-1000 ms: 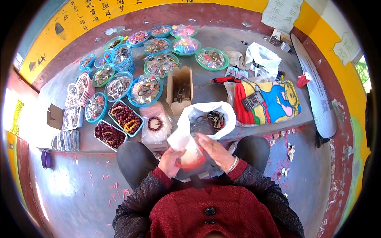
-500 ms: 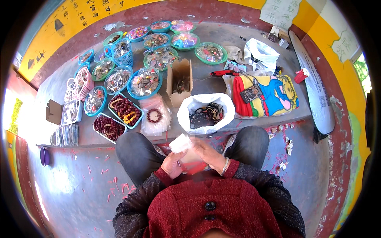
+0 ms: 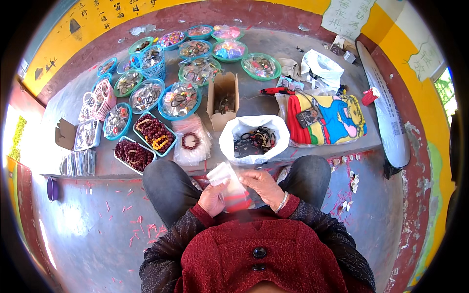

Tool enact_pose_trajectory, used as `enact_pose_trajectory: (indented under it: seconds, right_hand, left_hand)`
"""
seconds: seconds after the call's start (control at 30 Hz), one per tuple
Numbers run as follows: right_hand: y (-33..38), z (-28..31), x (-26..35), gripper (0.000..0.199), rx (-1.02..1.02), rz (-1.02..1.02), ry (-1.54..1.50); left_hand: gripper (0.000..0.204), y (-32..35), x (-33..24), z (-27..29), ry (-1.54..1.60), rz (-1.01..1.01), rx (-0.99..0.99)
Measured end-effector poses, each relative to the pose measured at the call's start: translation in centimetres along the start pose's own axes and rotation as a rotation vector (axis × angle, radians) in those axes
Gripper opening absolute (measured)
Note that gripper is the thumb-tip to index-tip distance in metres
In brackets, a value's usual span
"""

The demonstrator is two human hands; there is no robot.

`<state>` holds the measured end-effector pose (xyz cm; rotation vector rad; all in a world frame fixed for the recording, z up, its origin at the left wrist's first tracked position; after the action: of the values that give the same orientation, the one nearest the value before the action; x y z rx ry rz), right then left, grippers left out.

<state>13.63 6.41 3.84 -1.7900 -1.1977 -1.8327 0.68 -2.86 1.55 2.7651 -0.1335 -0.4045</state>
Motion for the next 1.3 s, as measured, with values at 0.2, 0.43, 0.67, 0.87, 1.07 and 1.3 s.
enact_pose_trajectory:
  seconds: [0.2,0.43,0.67,0.87,1.07,1.3]
  right_hand:
    - [-0.6,0.7,-1.5,0.018,-0.085,0.013,0.153]
    - [-0.7,0.7,-1.6,0.020,-0.100,-0.024,0.080]
    - [-0.7,1.3,-1.3,0.018,-0.073,-0.029,0.027]
    - [-0.7,1.3,-0.8,0.015,-0.063,-0.041,-0.012]
    - [-0.4,1.7,0.3,0.016,-0.038,-0.068,-0.056]
    - [-0.4,1.4,0.0,0.021,-0.065,-0.087,0.046]
  left_hand:
    - [0.033,-0.2,0.3,1.0,-0.021,0.043,-0.029]
    - [0.033,-0.2,0.1,0.6,0.002,0.033,-0.055]
    - [0.037,-0.5,-0.3,0.9,0.048,-0.018,0.002]
    - [0.039,-0.4,-0.5,0.3,0.042,0.028,0.079]
    - [0.041,-0.5,-0.8,-0.2,0.060,-0.019,0.081]
    - [0.041,-0.7,-0.5,0.0,0.010,0.057,0.115]
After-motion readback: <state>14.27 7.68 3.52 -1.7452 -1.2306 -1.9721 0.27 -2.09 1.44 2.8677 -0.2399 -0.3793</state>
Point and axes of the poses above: each hand's wrist, its own y-axis away from the middle knuckle, its own z-axis out of the back of the hand, x = y × z, the point moved 3 cm from there along -y, towards the middle knuckle, and after that the axes turned 9 degrees about y, right-handed, at the moved point
